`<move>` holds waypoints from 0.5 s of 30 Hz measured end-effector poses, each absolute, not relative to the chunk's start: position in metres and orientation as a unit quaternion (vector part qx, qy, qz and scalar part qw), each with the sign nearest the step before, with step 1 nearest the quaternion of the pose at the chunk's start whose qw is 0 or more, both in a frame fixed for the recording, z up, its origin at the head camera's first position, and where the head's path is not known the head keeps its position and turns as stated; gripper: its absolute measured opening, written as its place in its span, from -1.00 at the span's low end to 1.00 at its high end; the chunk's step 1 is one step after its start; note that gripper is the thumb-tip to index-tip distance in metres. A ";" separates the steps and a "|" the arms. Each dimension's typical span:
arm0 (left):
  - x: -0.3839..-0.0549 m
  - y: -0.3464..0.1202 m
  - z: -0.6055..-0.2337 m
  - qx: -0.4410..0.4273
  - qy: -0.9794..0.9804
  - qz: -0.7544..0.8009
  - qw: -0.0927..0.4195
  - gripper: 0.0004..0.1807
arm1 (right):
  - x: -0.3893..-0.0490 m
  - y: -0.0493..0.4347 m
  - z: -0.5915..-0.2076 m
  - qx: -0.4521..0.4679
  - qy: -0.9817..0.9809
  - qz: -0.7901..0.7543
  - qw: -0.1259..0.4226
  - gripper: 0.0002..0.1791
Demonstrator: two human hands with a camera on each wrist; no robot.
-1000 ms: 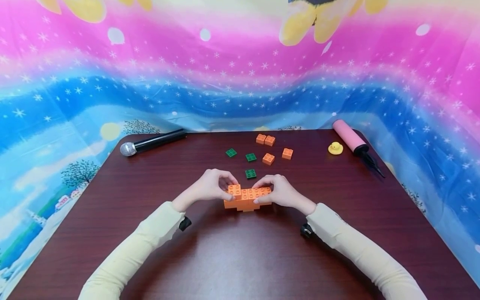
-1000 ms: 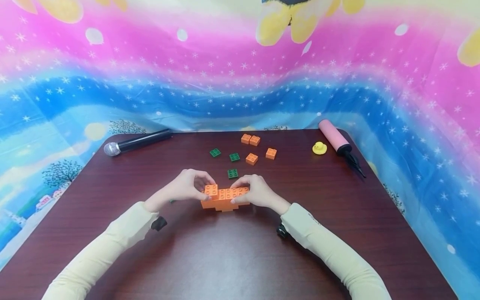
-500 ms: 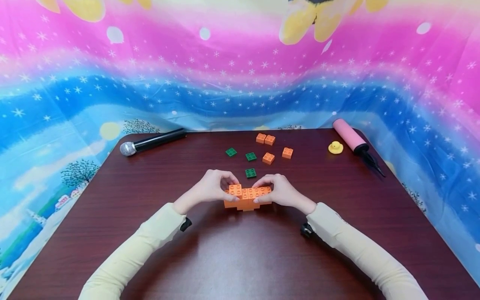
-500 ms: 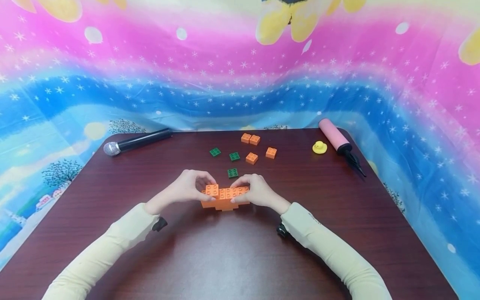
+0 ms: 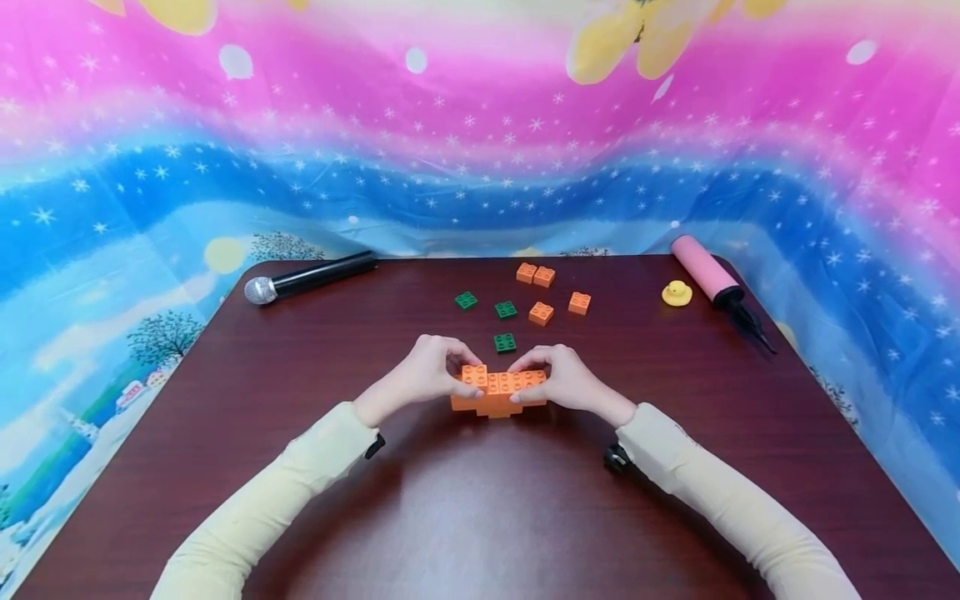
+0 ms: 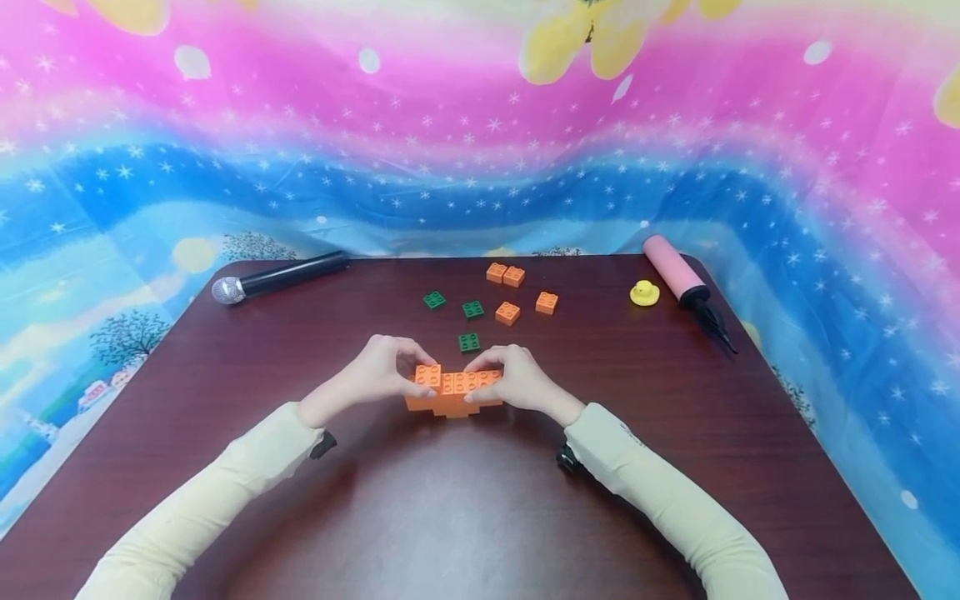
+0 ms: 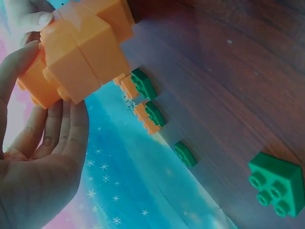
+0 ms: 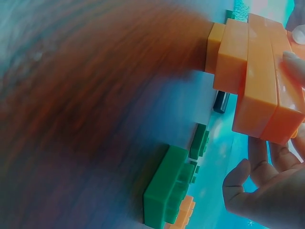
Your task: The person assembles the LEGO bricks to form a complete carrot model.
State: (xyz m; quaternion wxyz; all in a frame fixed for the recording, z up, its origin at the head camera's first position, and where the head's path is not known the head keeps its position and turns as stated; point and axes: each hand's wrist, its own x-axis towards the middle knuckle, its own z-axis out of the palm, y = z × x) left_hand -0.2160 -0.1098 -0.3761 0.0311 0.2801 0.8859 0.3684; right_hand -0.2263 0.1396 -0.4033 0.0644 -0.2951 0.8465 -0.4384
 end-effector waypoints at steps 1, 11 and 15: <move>-0.216 -0.110 -0.376 0.279 0.887 0.367 0.029 -0.64 | -0.226 0.140 -0.403 -0.294 0.847 -0.438 0.064 -0.63; -0.213 -0.110 -0.379 0.269 0.889 0.371 0.024 -0.62 | -0.227 0.140 -0.405 -0.295 0.846 -0.441 0.058 -0.63; -0.211 -0.110 -0.380 0.271 0.890 0.367 0.021 -0.62 | -0.226 0.139 -0.405 -0.292 0.848 -0.439 0.060 -0.63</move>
